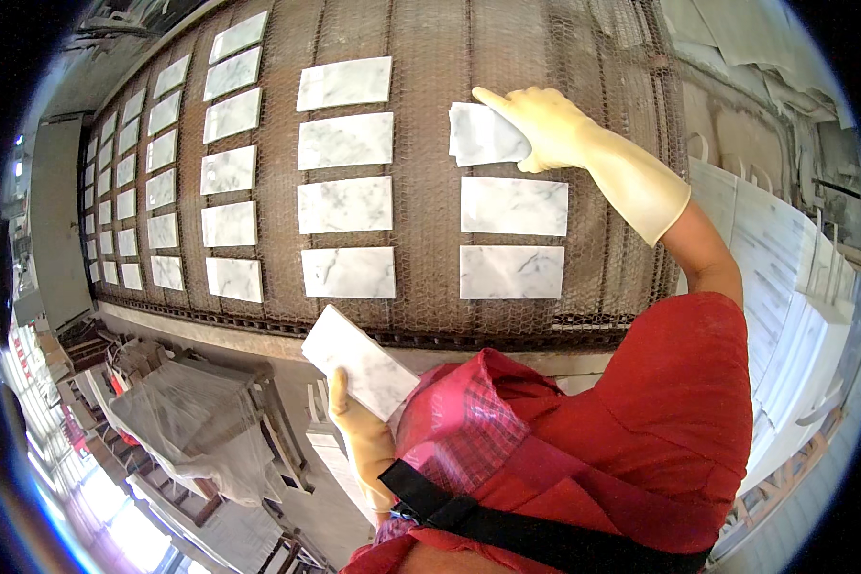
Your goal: The person picks up stacks of white rectangular tiles from a wooden surface and places them one by one onto a large curved metal mesh rack. The person arranges the tiles in neat rows on the rack, repeatedly moving between the source stack and the rack to fill the available space.
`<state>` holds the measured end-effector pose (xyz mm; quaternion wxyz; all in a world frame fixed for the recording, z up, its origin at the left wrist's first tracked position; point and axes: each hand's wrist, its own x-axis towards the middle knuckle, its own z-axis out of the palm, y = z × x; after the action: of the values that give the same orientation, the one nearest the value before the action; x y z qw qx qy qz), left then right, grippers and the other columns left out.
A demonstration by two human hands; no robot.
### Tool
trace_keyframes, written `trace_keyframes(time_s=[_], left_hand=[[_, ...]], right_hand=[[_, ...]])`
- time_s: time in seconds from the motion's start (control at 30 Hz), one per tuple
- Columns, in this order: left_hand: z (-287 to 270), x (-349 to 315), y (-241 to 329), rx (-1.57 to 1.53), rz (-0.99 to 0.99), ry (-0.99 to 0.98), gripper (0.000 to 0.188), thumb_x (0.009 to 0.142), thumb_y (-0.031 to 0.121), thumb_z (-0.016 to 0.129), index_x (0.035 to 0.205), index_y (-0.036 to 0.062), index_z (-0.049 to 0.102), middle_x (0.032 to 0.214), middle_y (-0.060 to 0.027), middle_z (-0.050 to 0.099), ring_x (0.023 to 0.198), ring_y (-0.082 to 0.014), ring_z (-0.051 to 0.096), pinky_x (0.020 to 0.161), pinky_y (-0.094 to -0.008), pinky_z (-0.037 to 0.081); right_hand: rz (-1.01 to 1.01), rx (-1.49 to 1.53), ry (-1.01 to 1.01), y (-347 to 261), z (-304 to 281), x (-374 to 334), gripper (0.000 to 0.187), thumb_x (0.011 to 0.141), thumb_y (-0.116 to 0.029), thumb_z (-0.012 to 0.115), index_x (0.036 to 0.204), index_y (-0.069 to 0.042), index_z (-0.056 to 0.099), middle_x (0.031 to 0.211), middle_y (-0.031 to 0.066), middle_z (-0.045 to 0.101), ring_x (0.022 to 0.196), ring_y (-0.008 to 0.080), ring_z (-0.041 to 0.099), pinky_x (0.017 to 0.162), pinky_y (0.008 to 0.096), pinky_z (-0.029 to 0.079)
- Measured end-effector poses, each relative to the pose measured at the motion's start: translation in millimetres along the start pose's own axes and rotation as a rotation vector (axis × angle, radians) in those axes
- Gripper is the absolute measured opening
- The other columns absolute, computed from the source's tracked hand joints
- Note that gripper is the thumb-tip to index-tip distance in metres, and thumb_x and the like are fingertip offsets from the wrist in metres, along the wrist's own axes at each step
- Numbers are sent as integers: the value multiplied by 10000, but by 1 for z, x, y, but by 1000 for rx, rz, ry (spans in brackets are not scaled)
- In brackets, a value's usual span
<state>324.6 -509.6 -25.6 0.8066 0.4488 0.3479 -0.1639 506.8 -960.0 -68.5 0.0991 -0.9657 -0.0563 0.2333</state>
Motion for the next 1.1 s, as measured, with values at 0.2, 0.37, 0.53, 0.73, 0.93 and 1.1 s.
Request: trace_keyframes(time_s=[0.2, 0.37, 0.53, 0.73, 0.93, 1.1], left_hand=[[-2, 2, -7, 69, -16, -50, 837, 928, 510, 707, 1590, 35, 511, 1404, -176, 684, 1245, -375, 679, 1088, -524, 544], [8, -3, -12, 82, -44, 26, 860, 907, 520, 727, 1590, 45, 510, 1397, -175, 683, 1233, -382, 678, 1074, -530, 547], [-7, -8, -15, 19, -30, 9, 835, 927, 426, 720, 1615, 38, 448, 1423, -207, 645, 1250, -412, 676, 1069, -564, 572], [-4, -8, -17, -48, -23, 20, 851, 919, 436, 736, 1621, 52, 447, 1425, -197, 645, 1257, -413, 673, 1077, -567, 566], [8, -11, -18, 88, 30, 34, 830, 932, 522, 701, 1574, 30, 518, 1384, -175, 680, 1222, -377, 681, 1062, -529, 554], [20, -12, -18, 105, 13, 82, 838, 933, 518, 697, 1580, 20, 508, 1388, -182, 673, 1227, -388, 680, 1066, -532, 554]], right_hand=[[-71, 89, 296, 26, 1, 3, 1259, 722, -159, 989, 1748, -177, 262, 1357, 206, 683, 1232, 392, 682, 1158, 498, 535], [74, 161, 276, 42, -20, 40, 1217, 704, -69, 962, 1732, -176, 322, 1450, 208, 653, 1336, 404, 623, 1189, 495, 519], [77, 105, 198, 55, -18, 64, 1207, 689, -57, 958, 1721, -140, 338, 1404, 215, 673, 1316, 404, 644, 1148, 479, 547], [12, 92, 258, 69, -3, 67, 1200, 713, -114, 967, 1731, -132, 331, 1318, 207, 700, 1247, 395, 675, 1115, 477, 554], [-59, 127, 255, 77, -9, 67, 1162, 695, -139, 960, 1710, -139, 393, 1309, 199, 704, 1244, 381, 672, 1112, 474, 554], [-91, 172, 328, 90, -14, 71, 1152, 692, -125, 951, 1708, -175, 409, 1326, 198, 702, 1278, 387, 655, 1133, 472, 528]])
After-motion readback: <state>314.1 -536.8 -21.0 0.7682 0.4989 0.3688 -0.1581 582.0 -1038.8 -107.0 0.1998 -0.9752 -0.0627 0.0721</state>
